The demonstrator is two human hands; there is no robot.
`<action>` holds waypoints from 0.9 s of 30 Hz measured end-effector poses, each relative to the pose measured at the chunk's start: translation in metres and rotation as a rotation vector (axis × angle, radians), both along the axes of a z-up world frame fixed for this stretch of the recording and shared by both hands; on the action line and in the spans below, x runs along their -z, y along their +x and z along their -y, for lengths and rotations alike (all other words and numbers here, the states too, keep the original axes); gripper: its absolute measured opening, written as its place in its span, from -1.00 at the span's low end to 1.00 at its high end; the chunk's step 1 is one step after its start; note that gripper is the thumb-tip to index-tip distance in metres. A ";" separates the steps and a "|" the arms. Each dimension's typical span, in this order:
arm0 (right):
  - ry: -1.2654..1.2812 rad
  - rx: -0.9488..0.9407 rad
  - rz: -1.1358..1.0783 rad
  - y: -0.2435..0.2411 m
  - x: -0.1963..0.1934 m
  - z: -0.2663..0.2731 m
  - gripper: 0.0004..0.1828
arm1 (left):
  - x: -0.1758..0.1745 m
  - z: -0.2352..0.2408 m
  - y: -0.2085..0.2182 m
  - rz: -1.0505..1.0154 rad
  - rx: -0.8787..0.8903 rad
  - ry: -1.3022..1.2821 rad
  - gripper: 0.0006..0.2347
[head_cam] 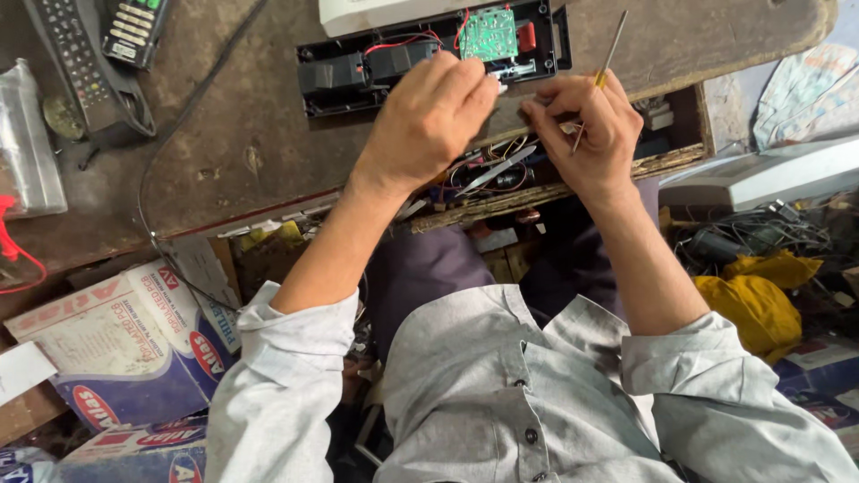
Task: The person disassembles a small electronic device, removes the cover, and uses a screwdriver to adjust internal wiring and components. They manipulate wires and a small white connector while working at a cluttered workbench.
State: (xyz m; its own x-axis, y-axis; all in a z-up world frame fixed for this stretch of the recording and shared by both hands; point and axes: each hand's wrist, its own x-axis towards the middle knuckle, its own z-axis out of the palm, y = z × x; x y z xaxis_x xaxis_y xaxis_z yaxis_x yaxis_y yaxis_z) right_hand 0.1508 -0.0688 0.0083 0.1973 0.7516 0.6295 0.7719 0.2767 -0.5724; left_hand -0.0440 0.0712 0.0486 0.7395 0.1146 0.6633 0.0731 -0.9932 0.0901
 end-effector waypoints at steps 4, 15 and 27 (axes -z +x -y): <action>-0.005 0.025 -0.043 0.002 0.004 0.001 -0.67 | -0.004 -0.006 0.003 0.025 -0.038 -0.252 -0.87; 0.010 0.071 -0.003 0.003 0.012 0.002 -0.67 | -0.003 -0.058 0.023 -0.128 0.021 -0.595 -0.87; 0.032 0.010 -0.108 0.003 0.001 0.004 -0.87 | -0.007 -0.057 0.018 -0.129 -0.121 -0.958 -0.93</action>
